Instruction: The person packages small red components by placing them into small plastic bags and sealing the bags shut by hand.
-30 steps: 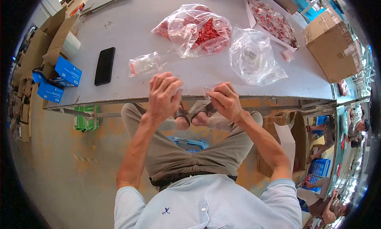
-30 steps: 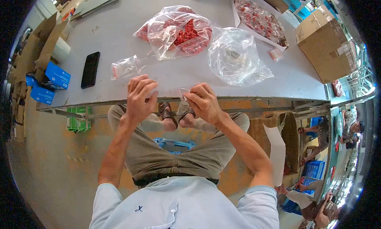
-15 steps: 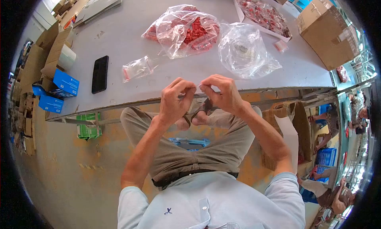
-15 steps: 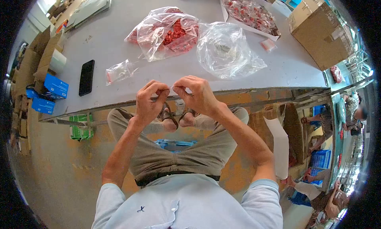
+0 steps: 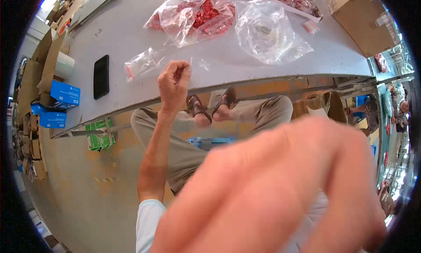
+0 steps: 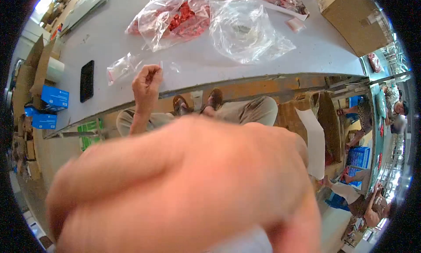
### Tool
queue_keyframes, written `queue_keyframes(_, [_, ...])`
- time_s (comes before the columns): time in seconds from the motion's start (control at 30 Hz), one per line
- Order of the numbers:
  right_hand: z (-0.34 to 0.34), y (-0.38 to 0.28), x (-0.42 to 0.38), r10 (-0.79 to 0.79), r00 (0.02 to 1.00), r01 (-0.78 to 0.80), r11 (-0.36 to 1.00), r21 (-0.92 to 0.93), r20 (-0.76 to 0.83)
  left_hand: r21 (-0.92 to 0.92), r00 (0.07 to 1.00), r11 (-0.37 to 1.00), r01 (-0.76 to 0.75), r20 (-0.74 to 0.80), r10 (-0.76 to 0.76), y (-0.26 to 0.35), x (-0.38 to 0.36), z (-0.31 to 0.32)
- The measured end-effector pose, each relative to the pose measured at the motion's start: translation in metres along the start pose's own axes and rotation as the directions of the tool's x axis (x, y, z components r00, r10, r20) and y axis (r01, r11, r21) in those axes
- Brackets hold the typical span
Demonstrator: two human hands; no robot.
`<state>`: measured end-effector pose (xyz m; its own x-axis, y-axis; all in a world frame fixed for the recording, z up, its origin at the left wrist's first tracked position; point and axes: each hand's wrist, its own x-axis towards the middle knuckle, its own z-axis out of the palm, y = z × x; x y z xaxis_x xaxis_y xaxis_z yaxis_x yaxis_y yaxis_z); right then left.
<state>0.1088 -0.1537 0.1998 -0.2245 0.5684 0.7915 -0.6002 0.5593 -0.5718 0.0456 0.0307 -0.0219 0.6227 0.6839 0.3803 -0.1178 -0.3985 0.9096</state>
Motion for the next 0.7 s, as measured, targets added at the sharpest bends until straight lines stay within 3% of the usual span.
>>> queue_keyframes(0.13, [0.011, 0.013, -0.017, -0.041, 0.993, 0.04, 0.999, -0.014, -0.113, 0.045, 0.999, 0.999, 0.026, 0.031, -0.028, 0.006, -0.01, -0.004])
queue_keyframes(0.33, [-0.016, 0.01, -0.016, -0.124, 0.99, 0.113, 0.984, -0.141, -0.073, 0.011, 1.0, 0.999, -0.03, 0.004, 0.03, 0.003, -0.004, -0.002])
queue_keyframes(0.4, [-0.028, 0.004, -0.013, -0.164, 0.986, 0.152, 0.968, -0.202, -0.04, 0.134, 0.999, 0.991, -0.021, 0.039, 0.016, 0.011, -0.001, -0.004])
queue_keyframes(0.53, [-0.042, 0.005, 0.0, -0.341, 0.94, 0.33, 0.888, -0.321, 0.023, 0.14, 0.996, 0.987, -0.074, 0.065, 0.066, 0.001, 0.003, -0.003])
queue_keyframes(0.6, [-0.041, 0.013, 0.004, -0.402, 0.915, 0.388, 0.863, -0.323, 0.023, 0.019, 0.999, 1.0, -0.024, 0.043, 0.024, 0.001, -0.001, 0.0])
queue_keyframes(0.7, [-0.04, 0.016, 0.009, -0.447, 0.894, 0.431, 0.839, -0.331, 0.031, -0.023, 0.999, 1.0, -0.01, 0.031, 0.011, 0.003, -0.001, 0.003])
